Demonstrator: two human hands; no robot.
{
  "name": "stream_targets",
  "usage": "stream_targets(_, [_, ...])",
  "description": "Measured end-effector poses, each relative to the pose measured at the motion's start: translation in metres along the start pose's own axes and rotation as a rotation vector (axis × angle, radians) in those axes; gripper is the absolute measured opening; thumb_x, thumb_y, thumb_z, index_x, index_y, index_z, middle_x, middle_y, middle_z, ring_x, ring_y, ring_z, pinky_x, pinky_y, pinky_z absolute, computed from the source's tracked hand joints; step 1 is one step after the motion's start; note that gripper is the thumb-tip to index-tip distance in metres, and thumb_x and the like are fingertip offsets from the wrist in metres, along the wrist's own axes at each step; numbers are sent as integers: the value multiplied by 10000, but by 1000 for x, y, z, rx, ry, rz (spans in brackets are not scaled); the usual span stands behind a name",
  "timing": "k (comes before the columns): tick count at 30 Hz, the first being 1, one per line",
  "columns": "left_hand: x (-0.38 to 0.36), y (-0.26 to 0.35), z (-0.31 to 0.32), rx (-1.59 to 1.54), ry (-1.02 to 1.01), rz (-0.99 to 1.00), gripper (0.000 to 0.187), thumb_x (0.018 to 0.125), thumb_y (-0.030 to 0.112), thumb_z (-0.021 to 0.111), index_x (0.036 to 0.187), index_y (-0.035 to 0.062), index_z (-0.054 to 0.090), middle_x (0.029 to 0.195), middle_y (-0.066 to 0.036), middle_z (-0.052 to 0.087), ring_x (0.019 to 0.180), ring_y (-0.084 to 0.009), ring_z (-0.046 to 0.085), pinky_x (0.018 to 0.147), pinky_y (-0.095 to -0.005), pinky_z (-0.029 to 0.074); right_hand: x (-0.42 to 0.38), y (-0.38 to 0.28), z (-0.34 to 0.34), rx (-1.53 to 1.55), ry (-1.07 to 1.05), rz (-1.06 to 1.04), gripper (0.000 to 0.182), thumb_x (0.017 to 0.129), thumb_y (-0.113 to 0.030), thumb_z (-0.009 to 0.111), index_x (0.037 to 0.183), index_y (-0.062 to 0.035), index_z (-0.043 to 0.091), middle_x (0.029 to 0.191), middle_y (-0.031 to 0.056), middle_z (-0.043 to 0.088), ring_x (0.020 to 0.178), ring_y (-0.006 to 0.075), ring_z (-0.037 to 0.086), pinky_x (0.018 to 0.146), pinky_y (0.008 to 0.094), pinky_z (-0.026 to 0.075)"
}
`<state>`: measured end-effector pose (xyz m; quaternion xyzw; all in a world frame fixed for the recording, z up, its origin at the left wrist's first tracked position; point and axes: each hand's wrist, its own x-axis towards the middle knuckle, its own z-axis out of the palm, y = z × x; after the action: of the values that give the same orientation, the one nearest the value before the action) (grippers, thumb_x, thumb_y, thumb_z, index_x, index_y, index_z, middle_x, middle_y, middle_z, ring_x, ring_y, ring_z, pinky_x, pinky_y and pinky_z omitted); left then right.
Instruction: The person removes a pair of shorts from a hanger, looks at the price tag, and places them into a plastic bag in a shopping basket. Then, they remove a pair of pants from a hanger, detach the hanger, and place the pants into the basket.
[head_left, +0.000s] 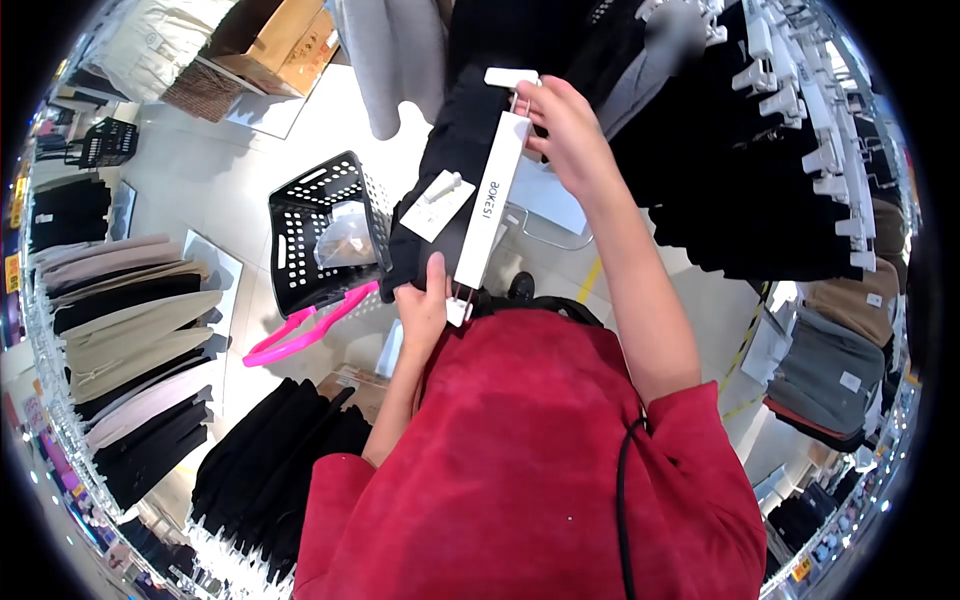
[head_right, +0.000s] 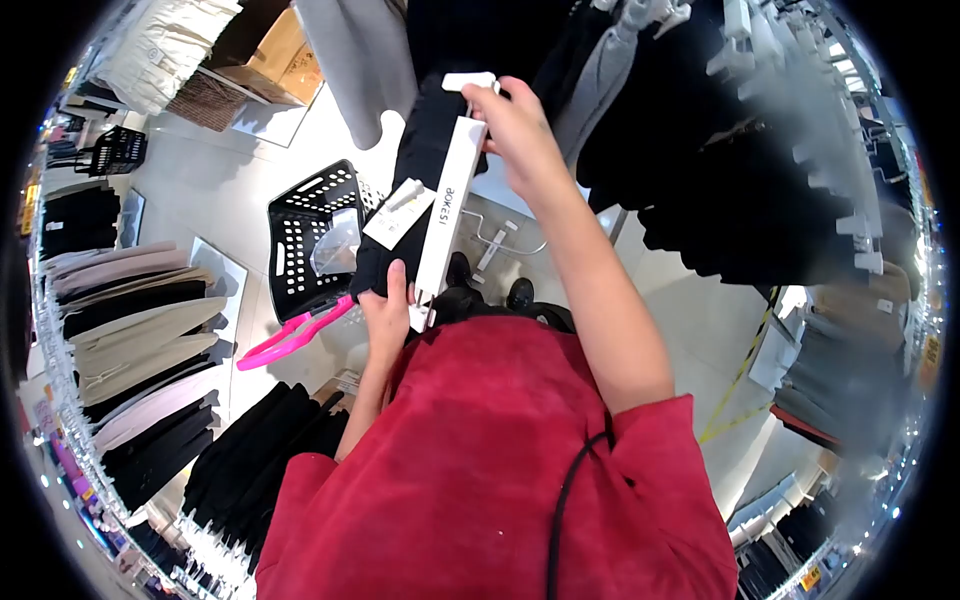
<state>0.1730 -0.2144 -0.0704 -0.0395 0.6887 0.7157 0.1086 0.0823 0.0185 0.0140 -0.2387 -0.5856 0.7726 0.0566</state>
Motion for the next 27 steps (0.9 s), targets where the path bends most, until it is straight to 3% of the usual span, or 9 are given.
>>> stream_targets(2, [2,4,1,-139,42,-38,120,919,110,573,974,3,566,742,3,559,599,-49,493,486,-210,399,-37,-12,-9,-178,34,-64,798,829,-289,637,1430,37,225,1152,149,589,1076,216,544,940,348,414])
stream_targets(4, [-5,16,7,-197,91,-112,103,925,116,572,939,14,580,827,7,572,625,-40,502,498,-184,408,-68,-10,-29,-380,35,-262,600,865,-215,617,1361,28,382,1164,138,587,1069,195,539,921,314,435])
stream_targets(5, [-6,21,13,-199,103,-144,149,927,138,579,867,2,590,772,14,570,601,-37,503,492,-185,405,-88,-10,-39,-486,52,-375,403,868,-191,614,1209,14,550,1056,100,628,958,147,576,794,267,479])
stream_targets(6, [-6,21,15,-188,102,-173,194,927,154,581,808,2,588,720,23,560,569,-35,495,477,-185,395,-113,-19,-41,-618,115,-327,207,878,-188,604,912,11,644,792,39,633,718,86,568,609,233,457])
stream_targets(9, [0,1,12,11,22,-369,404,923,267,596,617,10,536,558,22,518,457,-46,464,395,-209,346,-165,8,-58,-493,-73,27,360,905,-214,576,612,-6,546,519,-19,480,514,47,434,478,236,351])
stream_targets(12, [3,-16,23,36,33,-355,526,919,333,590,530,-13,510,495,-14,515,406,-58,453,356,-239,324,-156,62,-61,-430,-433,487,567,920,-484,479,578,-34,524,527,1,504,502,91,499,470,245,387])
stream_targets(14, [3,-14,25,61,-40,-335,548,923,347,578,520,-19,512,481,-15,507,394,-59,443,351,-242,316,-140,91,-52,-380,-586,582,643,931,-572,325,540,-81,467,474,-17,435,413,73,382,404,217,298])
stream_targets(21, [10,-8,40,59,-63,-323,510,936,314,554,544,-11,526,480,4,492,393,-55,415,358,-240,297,-123,102,-35,-188,-492,768,617,905,-563,439,489,-112,380,442,-5,376,359,80,308,349,234,223])
stream_targets(27, [10,8,54,140,-91,-255,517,941,337,539,546,3,537,495,-2,503,415,-70,441,377,-243,326,-128,103,-32,95,-467,754,509,909,-522,468,590,-126,440,503,-65,321,392,45,260,370,223,198])
